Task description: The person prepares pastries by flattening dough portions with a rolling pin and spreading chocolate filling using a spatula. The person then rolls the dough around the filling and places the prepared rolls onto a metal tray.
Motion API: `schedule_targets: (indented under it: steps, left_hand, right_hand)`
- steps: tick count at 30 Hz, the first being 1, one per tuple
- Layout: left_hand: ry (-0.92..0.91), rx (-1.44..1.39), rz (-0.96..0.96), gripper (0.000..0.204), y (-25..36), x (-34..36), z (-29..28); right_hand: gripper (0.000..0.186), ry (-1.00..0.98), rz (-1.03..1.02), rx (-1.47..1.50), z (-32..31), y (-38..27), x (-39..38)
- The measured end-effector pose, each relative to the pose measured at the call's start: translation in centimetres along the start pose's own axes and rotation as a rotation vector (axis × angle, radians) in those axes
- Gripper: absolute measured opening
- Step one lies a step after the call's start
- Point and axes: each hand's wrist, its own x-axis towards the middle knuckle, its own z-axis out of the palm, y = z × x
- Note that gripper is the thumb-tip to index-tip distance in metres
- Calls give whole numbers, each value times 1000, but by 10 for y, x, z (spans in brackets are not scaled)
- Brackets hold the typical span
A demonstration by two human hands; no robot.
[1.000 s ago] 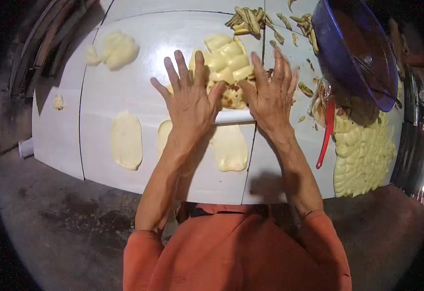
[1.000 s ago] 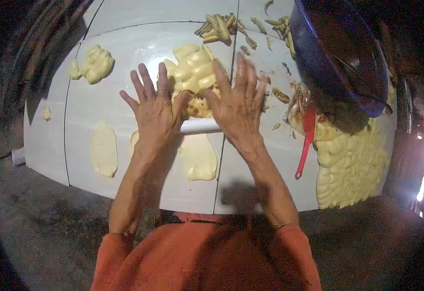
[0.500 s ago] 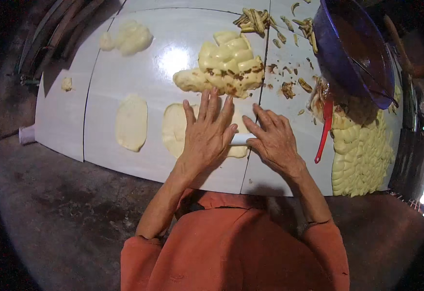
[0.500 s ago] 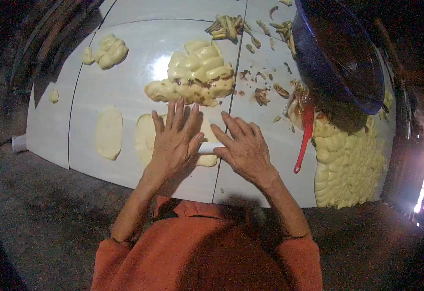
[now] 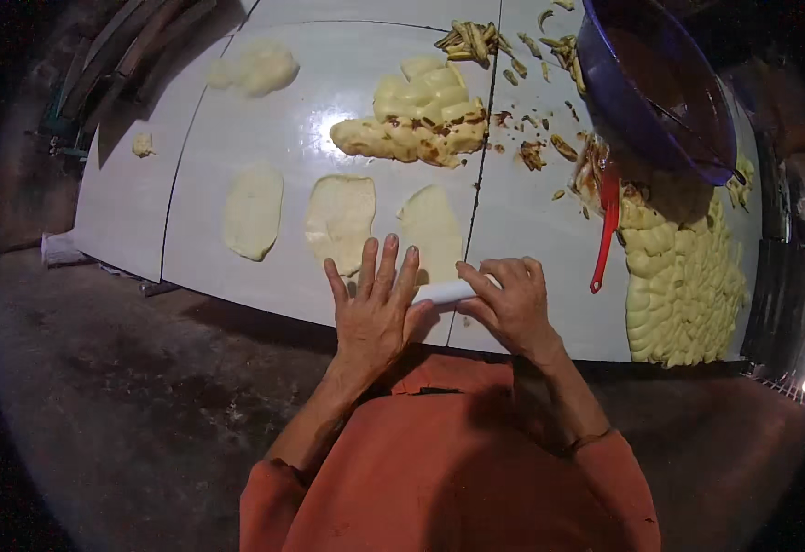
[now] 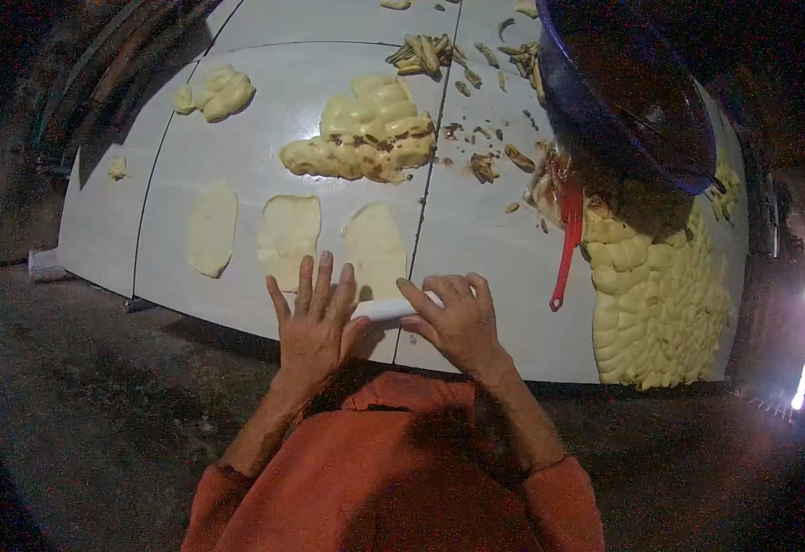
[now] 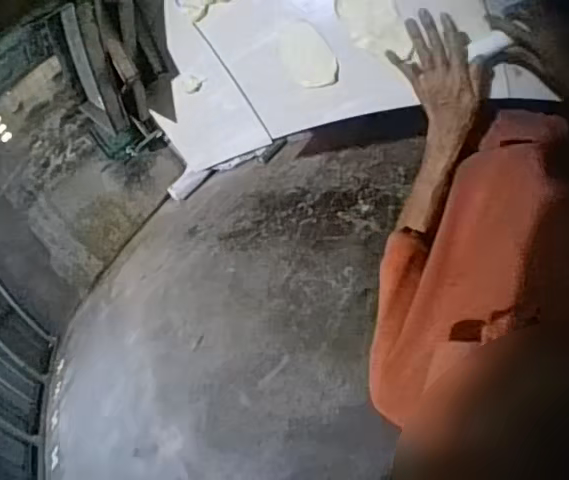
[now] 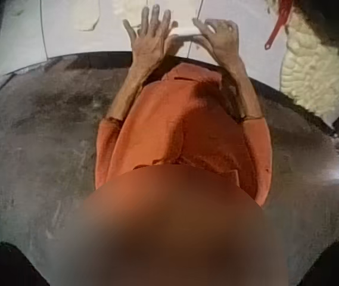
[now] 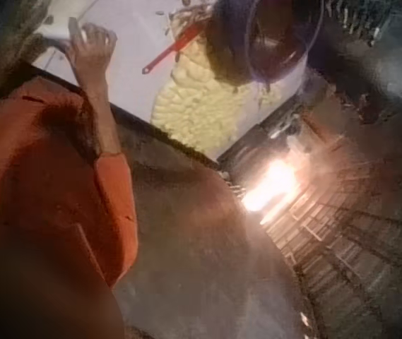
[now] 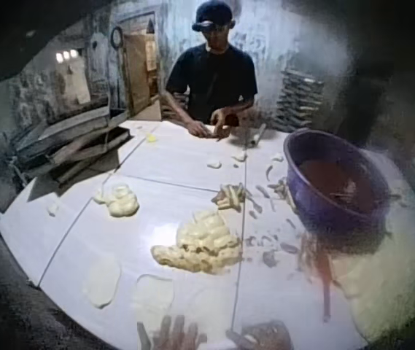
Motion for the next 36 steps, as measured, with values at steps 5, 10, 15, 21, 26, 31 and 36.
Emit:
schedule_targets:
  steps: [5, 10, 15, 21, 26, 31, 36]
  left_hand:
    - [68, -33, -100, 66, -15, 50, 14]
    - [176, 41, -148, 62, -35, 118, 18]
    - [257, 48, -205, 69, -53, 181, 35]
    - [412, -95, -108, 69, -64, 200, 20]
    - [262, 65, -100, 65, -62, 127, -13]
    - [5, -84, 23, 73, -23, 95, 15]
    - [-96, -66, -22, 86, -15, 87, 18]
  right_hand:
    - [62, -76, 108, -107, -6, 6, 49]
    - [55, 90, 261, -307, 12, 25, 95]
    - [54, 346, 237, -334, 6, 56, 134]
    - [45, 27, -69, -4, -9, 62, 102]
    - [45, 163, 328, -235, -21, 70, 64]
    - [72, 24, -17, 32, -4, 20, 89]
    - [98, -177, -18, -60, 21, 27, 92]
